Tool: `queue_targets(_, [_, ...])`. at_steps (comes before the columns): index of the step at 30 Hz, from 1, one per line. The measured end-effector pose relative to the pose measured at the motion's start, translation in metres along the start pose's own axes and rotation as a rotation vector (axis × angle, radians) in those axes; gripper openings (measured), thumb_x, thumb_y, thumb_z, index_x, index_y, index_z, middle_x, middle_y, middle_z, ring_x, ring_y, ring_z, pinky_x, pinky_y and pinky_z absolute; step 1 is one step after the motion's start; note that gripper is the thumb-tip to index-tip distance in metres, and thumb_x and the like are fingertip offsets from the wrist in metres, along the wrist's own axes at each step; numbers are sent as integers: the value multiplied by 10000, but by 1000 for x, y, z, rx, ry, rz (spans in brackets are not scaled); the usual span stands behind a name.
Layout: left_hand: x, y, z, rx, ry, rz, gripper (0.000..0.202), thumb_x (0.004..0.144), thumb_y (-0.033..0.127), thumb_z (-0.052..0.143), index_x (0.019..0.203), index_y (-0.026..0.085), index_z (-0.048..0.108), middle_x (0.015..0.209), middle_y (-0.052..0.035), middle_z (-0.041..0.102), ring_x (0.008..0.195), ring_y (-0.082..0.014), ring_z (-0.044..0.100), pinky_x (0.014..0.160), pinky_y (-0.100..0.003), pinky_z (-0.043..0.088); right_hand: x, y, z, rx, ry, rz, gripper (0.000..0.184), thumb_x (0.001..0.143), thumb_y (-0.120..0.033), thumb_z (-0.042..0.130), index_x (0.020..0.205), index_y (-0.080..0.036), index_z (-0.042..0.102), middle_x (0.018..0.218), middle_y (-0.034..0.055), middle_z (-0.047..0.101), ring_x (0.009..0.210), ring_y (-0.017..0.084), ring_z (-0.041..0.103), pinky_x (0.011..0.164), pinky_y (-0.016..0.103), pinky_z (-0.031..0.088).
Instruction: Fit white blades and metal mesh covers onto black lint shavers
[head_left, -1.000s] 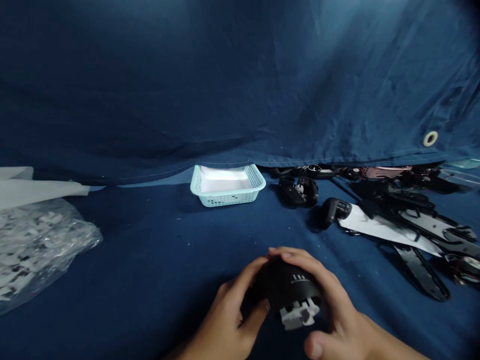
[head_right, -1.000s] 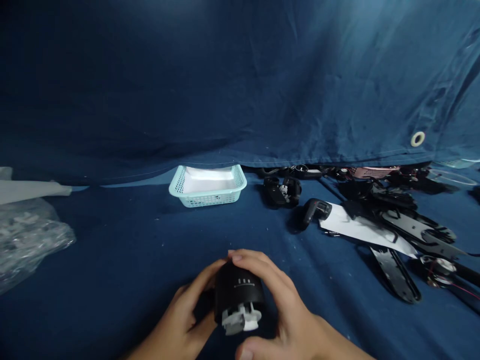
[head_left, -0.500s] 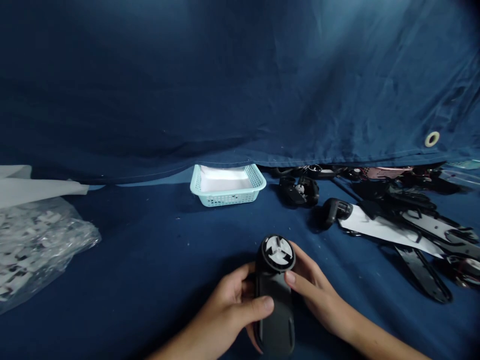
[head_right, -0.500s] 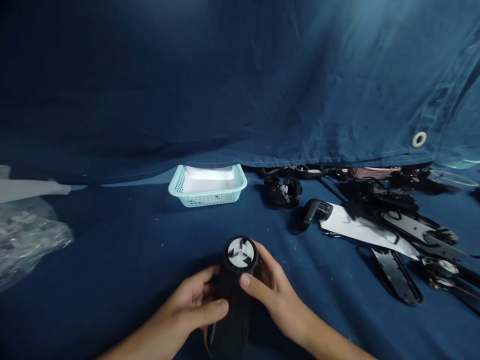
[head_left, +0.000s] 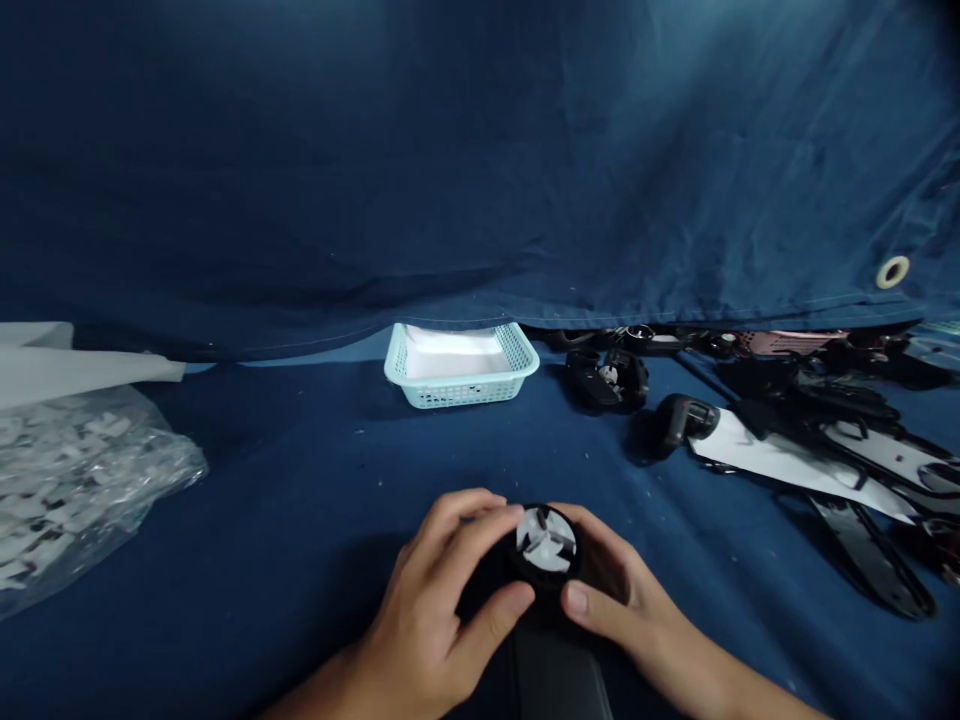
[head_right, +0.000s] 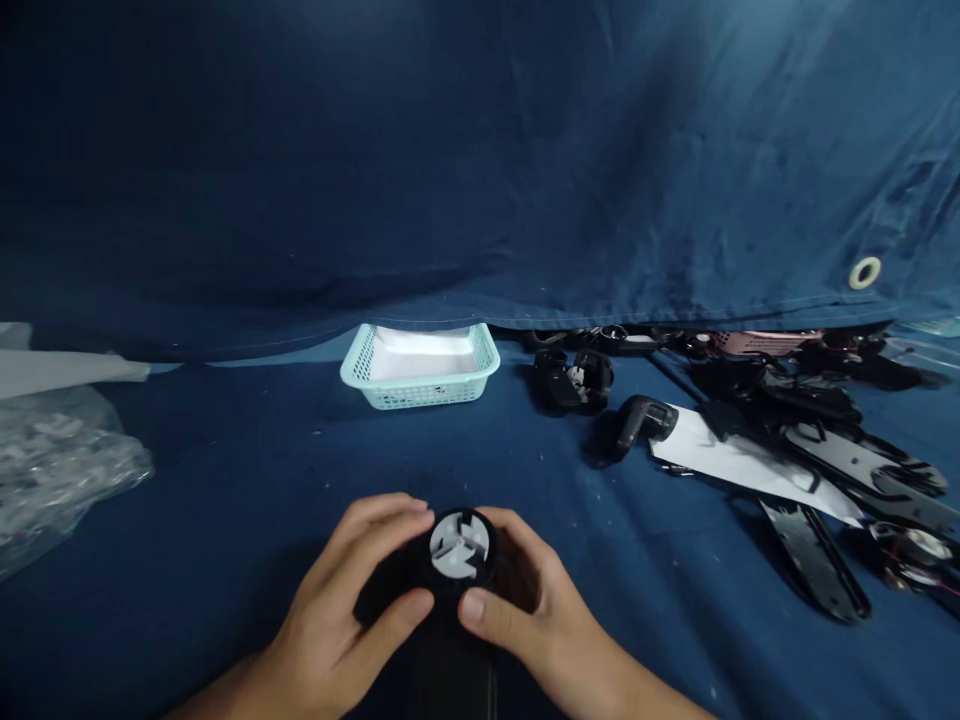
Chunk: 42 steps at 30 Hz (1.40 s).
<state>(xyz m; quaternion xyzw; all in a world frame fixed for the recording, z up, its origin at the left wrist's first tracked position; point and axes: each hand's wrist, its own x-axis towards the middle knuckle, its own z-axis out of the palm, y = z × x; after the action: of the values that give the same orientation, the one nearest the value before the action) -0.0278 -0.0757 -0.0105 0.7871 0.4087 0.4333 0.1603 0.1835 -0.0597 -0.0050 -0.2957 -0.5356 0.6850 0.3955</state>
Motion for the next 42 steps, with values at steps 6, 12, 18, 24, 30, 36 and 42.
queue_targets(6, [1, -3, 1, 71, -73, 201, 422, 925, 109, 525, 1335, 206, 489, 1291, -91, 520, 1187, -211, 515, 1002, -355, 489, 1, 1, 2, 16, -12, 6, 347, 840, -360, 737, 1161, -295, 624, 1178, 23, 655, 1089, 198, 583, 982, 322, 437])
queue_targets(12, [2, -2, 3, 11, -76, 89, 387, 921, 119, 523, 1279, 263, 538, 1281, -58, 538, 1169, -213, 535, 991, -364, 490, 2, 0, 1, 15, -9, 21, 318, 859, -327, 719, 1156, -270, 623, 1179, 38, 658, 1117, 217, 583, 1007, 352, 429])
queue_targets(18, [-3, 5, 5, -57, -57, 1, 499, 911, 162, 517, 1379, 323, 453, 1291, -54, 526, 1175, -238, 533, 1011, -409, 471, 1, 1, 1, 10, -11, 43, 369, 869, -310, 711, 1224, -296, 608, 1217, 30, 650, 1142, 220, 581, 1026, 371, 421])
queue_targets(24, [-3, 8, 4, 19, -107, -36, 479, 914, 232, 522, 1373, 360, 468, 1419, -46, 389, 1251, -272, 472, 1036, -459, 444, 2, -2, 3, -5, -43, 53, 351, 864, -302, 719, 1196, -277, 609, 1234, 32, 645, 1164, 224, 571, 1039, 369, 412])
queue_targets(30, [-3, 7, 5, 15, -129, -40, 466, 942, 233, 508, 1383, 370, 439, 1465, -36, 365, 1291, -273, 446, 1056, -463, 432, 3, -1, 5, -12, -33, 65, 349, 868, -312, 713, 1196, -270, 602, 1235, 37, 640, 1174, 227, 568, 1050, 374, 405])
queue_targets(36, [-2, 8, 6, -27, -74, -81, 455, 919, 271, 552, 1354, 323, 426, 1462, -69, 399, 1300, -302, 443, 1075, -510, 408, 3, 1, 2, -28, -11, 75, 376, 854, -325, 725, 1207, -274, 606, 1213, 37, 647, 1156, 236, 577, 1052, 397, 408])
queue_targets(42, [-2, 6, 7, -65, -80, -108, 496, 897, 306, 583, 1358, 307, 401, 1475, -89, 385, 1317, -325, 433, 1075, -530, 404, 2, 1, 3, -39, -26, 65, 378, 863, -324, 717, 1221, -278, 605, 1215, 35, 650, 1158, 236, 574, 1053, 394, 403])
